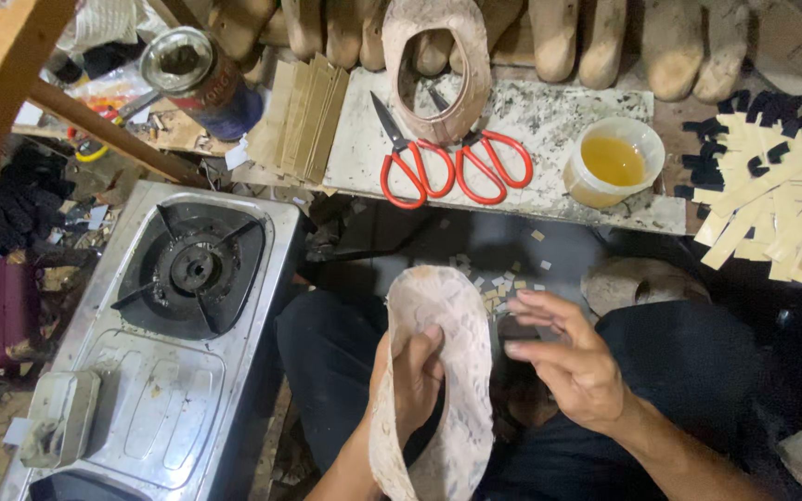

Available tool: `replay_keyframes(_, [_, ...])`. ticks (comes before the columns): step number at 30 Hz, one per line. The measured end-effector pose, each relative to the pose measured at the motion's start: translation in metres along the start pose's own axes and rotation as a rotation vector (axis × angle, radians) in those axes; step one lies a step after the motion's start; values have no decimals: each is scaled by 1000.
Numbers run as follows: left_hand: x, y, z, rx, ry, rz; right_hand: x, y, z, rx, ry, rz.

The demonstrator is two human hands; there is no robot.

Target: The person sits on the floor holding a fabric shoe upper and works it over a shoe last, applying glue from a cup to the edge and pressing the material in place by hand. They turn the upper repeatedly to treat different sections and set it on the last.

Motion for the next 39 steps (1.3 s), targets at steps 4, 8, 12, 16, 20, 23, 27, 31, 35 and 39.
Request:
replay_keyframes(4, [9, -5, -1, -144, 131, -204, -5, -19, -2, -59, -303, 526])
replay_keyframes(8, [37, -2, -4, 74, 428, -32, -9, 4, 14, 29, -435, 55])
replay_keyframes(12, [58, 14, 2, 132, 278, 11, -22, 74, 54, -40, -178, -724])
replay_keyframes(16, [71, 21, -1, 106, 372, -203, -61, 122, 81, -5, -291, -1176])
replay_keyframes(20, [61, 17, -2, 166, 359, -237, -69, 141, 85, -46, -311, -1043])
replay_keyframes(23, [58, 16, 3, 160, 343, -274, -48, 118, 72, -80, -212, -786])
replay_keyframes(27, [62, 15, 10, 170, 276, -356, -9, 34, 40, 83, -62, -489])
replay_keyframes(31, [74, 18, 9, 158, 349, -354, 6, -14, 15, 174, 51, -369])
replay_keyframes(35, [83, 16, 5, 202, 359, -220, -13, -10, 15, 70, -10, -327])
replay_keyframes(39, [86, 16, 3, 197, 356, -158, -18, -5, 13, 71, -44, -208])
Point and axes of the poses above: each hand's wrist, its own z-axis towards the middle knuckle, its own y-axis out of the back of the hand, x = y × z, the point moved 5 cm from there along z, towards the middle knuckle, and after that the axes turned 9 degrees about x, right-handed, at the moved point
